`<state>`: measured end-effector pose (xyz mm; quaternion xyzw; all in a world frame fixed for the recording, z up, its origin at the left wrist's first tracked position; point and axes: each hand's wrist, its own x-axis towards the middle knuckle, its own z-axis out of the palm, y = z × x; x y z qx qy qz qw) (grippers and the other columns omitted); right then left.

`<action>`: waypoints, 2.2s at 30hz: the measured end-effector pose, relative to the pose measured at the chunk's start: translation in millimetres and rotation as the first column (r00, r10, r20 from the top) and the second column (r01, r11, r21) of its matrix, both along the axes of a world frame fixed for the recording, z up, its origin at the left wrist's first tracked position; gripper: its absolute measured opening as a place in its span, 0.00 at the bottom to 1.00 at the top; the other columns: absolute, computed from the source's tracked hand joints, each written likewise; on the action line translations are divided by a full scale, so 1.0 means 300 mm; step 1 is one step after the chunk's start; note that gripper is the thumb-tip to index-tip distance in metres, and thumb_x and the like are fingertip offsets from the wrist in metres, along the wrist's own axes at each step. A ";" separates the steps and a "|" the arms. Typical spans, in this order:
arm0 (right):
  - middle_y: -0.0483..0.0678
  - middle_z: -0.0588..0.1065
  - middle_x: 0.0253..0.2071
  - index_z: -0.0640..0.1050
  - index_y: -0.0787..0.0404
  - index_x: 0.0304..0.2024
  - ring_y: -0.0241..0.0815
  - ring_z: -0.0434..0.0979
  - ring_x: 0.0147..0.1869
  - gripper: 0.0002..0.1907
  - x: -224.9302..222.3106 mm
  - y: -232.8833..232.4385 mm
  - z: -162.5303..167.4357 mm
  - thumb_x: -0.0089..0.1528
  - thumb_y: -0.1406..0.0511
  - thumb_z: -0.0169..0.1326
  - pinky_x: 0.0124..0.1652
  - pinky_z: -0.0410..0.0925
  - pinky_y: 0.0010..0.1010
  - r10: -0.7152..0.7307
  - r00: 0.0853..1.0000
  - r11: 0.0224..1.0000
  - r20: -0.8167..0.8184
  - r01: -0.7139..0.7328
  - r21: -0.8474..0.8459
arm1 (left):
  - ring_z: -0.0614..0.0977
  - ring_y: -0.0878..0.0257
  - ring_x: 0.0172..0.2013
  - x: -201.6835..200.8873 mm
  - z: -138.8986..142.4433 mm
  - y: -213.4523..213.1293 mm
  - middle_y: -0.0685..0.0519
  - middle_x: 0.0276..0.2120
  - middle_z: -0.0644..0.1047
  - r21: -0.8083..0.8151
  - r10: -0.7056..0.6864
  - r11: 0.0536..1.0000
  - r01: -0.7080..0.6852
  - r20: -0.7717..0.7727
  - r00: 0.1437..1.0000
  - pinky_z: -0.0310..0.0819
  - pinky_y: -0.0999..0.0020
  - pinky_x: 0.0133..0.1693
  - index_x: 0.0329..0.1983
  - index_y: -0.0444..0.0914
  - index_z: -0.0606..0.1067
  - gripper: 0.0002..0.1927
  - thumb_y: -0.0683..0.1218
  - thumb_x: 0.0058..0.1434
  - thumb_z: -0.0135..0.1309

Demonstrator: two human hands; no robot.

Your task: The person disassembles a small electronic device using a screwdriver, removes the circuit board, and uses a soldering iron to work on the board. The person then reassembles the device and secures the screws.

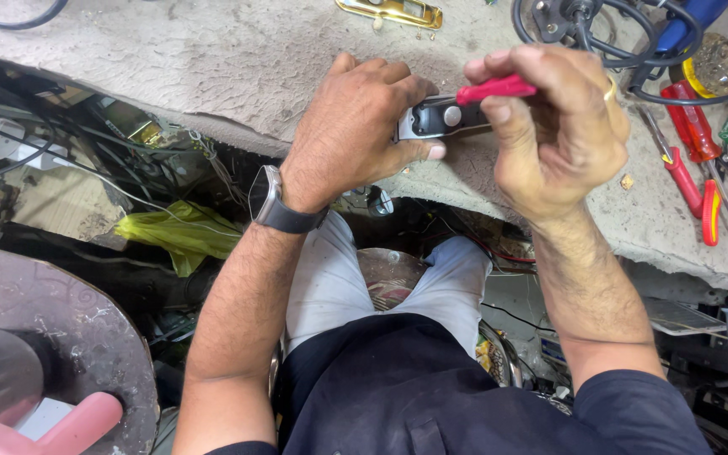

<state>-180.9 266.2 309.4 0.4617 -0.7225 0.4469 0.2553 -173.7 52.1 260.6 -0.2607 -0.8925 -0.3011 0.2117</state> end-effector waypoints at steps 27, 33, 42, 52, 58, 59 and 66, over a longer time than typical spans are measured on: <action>0.51 0.75 0.43 0.76 0.61 0.53 0.47 0.81 0.43 0.20 -0.024 -0.022 -0.023 0.63 0.64 0.70 0.40 0.75 0.32 -0.036 0.992 0.999 -0.119 0.037 0.009 | 0.78 0.51 0.43 0.002 -0.001 0.012 0.48 0.38 0.78 -0.043 -0.029 0.999 0.029 0.004 1.000 0.64 0.53 0.46 0.49 0.33 0.78 0.32 0.63 0.57 0.67; 0.52 0.75 0.45 0.75 0.61 0.55 0.45 0.81 0.44 0.18 -0.035 -0.039 -0.034 0.66 0.64 0.66 0.41 0.76 0.31 -0.004 0.998 0.982 0.063 0.016 -0.186 | 0.78 0.51 0.44 0.006 0.002 0.005 0.50 0.37 0.78 -0.044 -0.026 0.999 0.027 0.027 0.999 0.64 0.52 0.46 0.48 0.36 0.79 0.31 0.63 0.53 0.69; 0.52 0.75 0.48 0.74 0.62 0.57 0.43 0.81 0.45 0.16 -0.027 -0.056 -0.027 0.70 0.63 0.60 0.42 0.78 0.29 0.036 0.987 0.989 0.157 -0.013 -0.144 | 0.79 0.51 0.43 0.002 0.001 0.007 0.48 0.37 0.78 -0.066 -0.014 0.998 0.015 0.007 1.000 0.64 0.53 0.45 0.48 0.35 0.79 0.31 0.63 0.54 0.70; 0.53 0.73 0.48 0.75 0.63 0.57 0.38 0.81 0.45 0.14 -0.026 -0.074 -0.030 0.73 0.63 0.60 0.43 0.79 0.28 0.097 0.979 0.969 0.179 -0.053 -0.240 | 0.79 0.53 0.42 0.000 -0.003 0.011 0.50 0.35 0.78 -0.041 -0.006 0.999 0.007 0.021 1.000 0.65 0.54 0.44 0.47 0.36 0.80 0.32 0.64 0.52 0.71; 0.55 0.77 0.50 0.74 0.63 0.59 0.40 0.82 0.49 0.14 -0.032 -0.047 -0.026 0.76 0.61 0.53 0.49 0.78 0.29 0.050 0.996 0.992 0.077 -0.041 -0.118 | 0.79 0.54 0.42 -0.002 0.000 0.011 0.50 0.35 0.78 -0.043 -0.007 0.999 0.009 0.038 0.999 0.65 0.54 0.44 0.47 0.36 0.80 0.31 0.64 0.52 0.70; 0.55 0.76 0.49 0.74 0.63 0.58 0.40 0.80 0.48 0.14 -0.032 -0.045 -0.024 0.74 0.61 0.55 0.47 0.77 0.29 0.038 0.998 0.993 0.051 -0.032 -0.118 | 0.79 0.54 0.41 -0.002 0.002 0.012 0.50 0.35 0.78 -0.051 -0.005 0.999 0.008 0.061 0.998 0.65 0.54 0.44 0.48 0.36 0.80 0.32 0.64 0.52 0.70; 0.54 0.78 0.52 0.72 0.59 0.63 0.40 0.83 0.54 0.14 -0.035 -0.052 -0.014 0.77 0.61 0.51 0.51 0.80 0.28 0.134 0.979 0.982 0.151 -0.112 -0.149 | 0.79 0.53 0.43 0.004 0.010 0.005 0.50 0.35 0.79 -0.026 -0.026 0.999 0.026 0.012 1.000 0.65 0.54 0.45 0.48 0.37 0.80 0.30 0.62 0.52 0.70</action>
